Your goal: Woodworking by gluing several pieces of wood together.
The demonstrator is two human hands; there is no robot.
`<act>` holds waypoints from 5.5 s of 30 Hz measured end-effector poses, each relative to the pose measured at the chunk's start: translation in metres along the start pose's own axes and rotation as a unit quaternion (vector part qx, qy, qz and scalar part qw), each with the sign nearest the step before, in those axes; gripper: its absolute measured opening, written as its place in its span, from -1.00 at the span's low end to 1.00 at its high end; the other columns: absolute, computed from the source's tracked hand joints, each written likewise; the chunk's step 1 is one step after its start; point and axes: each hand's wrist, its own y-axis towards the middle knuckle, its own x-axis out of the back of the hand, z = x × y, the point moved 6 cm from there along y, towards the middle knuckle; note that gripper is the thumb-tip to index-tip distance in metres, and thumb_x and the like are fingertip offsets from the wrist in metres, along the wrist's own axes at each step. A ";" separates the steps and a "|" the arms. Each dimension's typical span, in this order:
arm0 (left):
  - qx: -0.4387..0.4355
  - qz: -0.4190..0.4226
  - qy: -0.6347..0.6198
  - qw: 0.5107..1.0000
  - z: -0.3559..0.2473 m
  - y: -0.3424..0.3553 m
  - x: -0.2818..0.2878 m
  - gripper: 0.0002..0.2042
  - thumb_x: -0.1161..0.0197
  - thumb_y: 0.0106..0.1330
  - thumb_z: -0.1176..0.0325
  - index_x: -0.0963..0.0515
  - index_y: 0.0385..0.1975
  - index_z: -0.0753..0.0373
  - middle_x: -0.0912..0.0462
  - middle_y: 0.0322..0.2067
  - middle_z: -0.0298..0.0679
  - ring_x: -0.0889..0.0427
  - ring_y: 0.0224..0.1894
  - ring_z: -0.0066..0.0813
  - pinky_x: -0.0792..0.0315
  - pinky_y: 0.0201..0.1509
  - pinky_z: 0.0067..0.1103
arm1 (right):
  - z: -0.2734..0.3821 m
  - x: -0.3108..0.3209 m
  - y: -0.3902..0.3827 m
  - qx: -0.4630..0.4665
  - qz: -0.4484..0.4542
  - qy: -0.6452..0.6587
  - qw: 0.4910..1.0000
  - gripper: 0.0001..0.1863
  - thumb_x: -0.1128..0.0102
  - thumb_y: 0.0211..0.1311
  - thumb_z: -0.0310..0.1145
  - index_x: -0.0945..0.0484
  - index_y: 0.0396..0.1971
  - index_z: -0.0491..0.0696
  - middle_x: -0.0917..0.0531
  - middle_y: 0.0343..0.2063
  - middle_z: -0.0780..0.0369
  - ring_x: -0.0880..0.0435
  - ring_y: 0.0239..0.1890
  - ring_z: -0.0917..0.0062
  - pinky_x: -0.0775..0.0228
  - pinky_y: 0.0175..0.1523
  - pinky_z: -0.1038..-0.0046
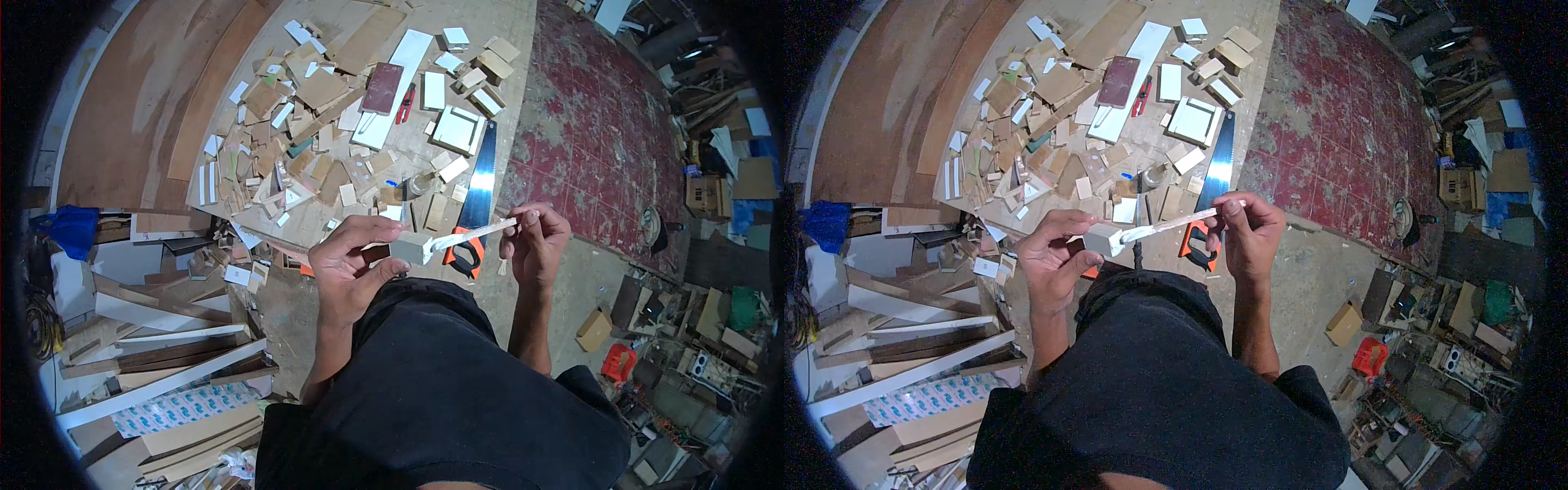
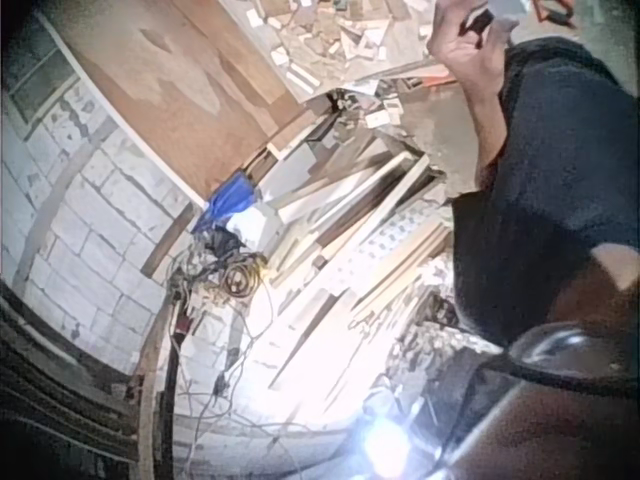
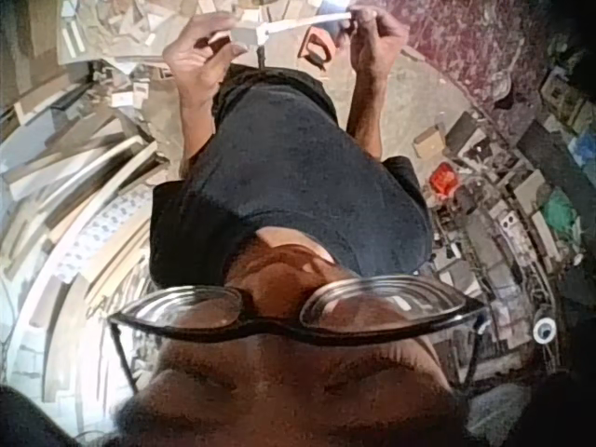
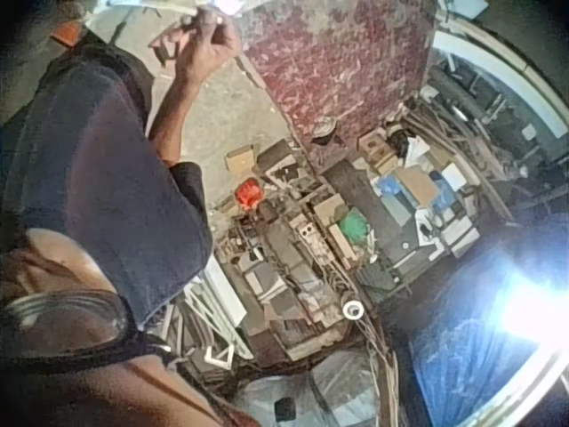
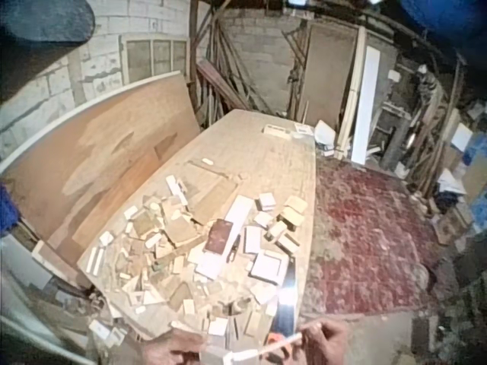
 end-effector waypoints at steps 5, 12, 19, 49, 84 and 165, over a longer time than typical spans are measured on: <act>0.024 -0.012 -0.038 0.999 0.006 -0.002 0.002 -0.65 -0.44 0.04 0.61 -0.55 -0.13 0.44 -0.55 -0.09 -0.05 -0.61 -0.02 -0.32 -0.63 0.01 -0.51 | 0.005 0.005 0.000 0.014 -0.006 0.021 1.000 -0.72 -0.15 0.35 -0.31 -0.55 -0.31 -0.29 -0.57 -0.60 0.17 -0.50 -0.72 0.60 -0.35 -0.69 0.62; 0.039 -0.019 -0.088 0.995 0.012 0.000 -0.003 -0.65 -0.43 0.11 0.52 -0.54 -0.12 0.46 -0.61 -0.19 -0.13 -0.64 -0.15 -0.45 -0.61 -0.11 -0.63 | 0.009 -0.008 -0.003 0.088 0.044 0.049 0.994 -0.73 -0.18 0.32 -0.36 -0.58 -0.30 -0.32 -0.58 -0.48 0.10 -0.57 -0.67 0.54 -0.42 -0.66 0.59; 0.050 -0.040 -0.106 0.992 0.019 0.001 -0.008 -0.67 -0.41 0.14 0.52 -0.52 -0.11 0.45 -0.62 -0.22 -0.14 -0.65 -0.22 -0.48 -0.59 -0.17 -0.64 | -0.002 -0.003 -0.011 0.059 0.041 0.079 0.994 -0.73 -0.21 0.30 -0.36 -0.58 -0.28 -0.32 -0.57 -0.47 0.10 -0.60 -0.65 0.51 -0.45 -0.64 0.57; 0.104 -0.089 -0.184 0.973 0.023 -0.010 -0.011 -0.62 -0.41 0.16 0.46 -0.47 -0.06 0.42 -0.63 -0.25 -0.18 -0.64 -0.22 -0.53 -0.54 -0.12 -0.64 | -0.011 -0.020 -0.011 0.055 0.065 0.062 0.994 -0.72 -0.18 0.32 -0.34 -0.60 -0.27 -0.32 -0.60 -0.45 0.05 -0.58 -0.69 0.47 -0.43 -0.68 0.54; 0.091 -0.098 -0.175 0.976 0.027 -0.009 -0.008 -0.60 -0.40 0.16 0.46 -0.45 -0.03 0.38 -0.61 -0.18 -0.16 -0.65 -0.13 -0.43 -0.56 -0.03 -0.57 | -0.007 -0.021 -0.013 0.103 0.055 0.044 0.992 -0.73 -0.25 0.27 -0.34 -0.62 -0.26 -0.29 -0.60 -0.39 0.00 -0.58 -0.69 0.50 -0.46 -0.67 0.57; 0.033 -0.077 -0.207 0.975 0.013 -0.031 -0.009 -0.65 -0.39 0.19 0.43 -0.47 -0.08 0.39 -0.59 -0.18 -0.21 -0.61 -0.13 -0.51 -0.54 -0.02 -0.59 | 0.011 -0.025 -0.029 0.140 0.208 0.110 0.962 -0.85 -0.22 0.19 -0.56 -0.63 -0.26 -0.27 -0.62 -0.37 -0.09 -0.62 -0.64 0.50 -0.49 -0.63 0.56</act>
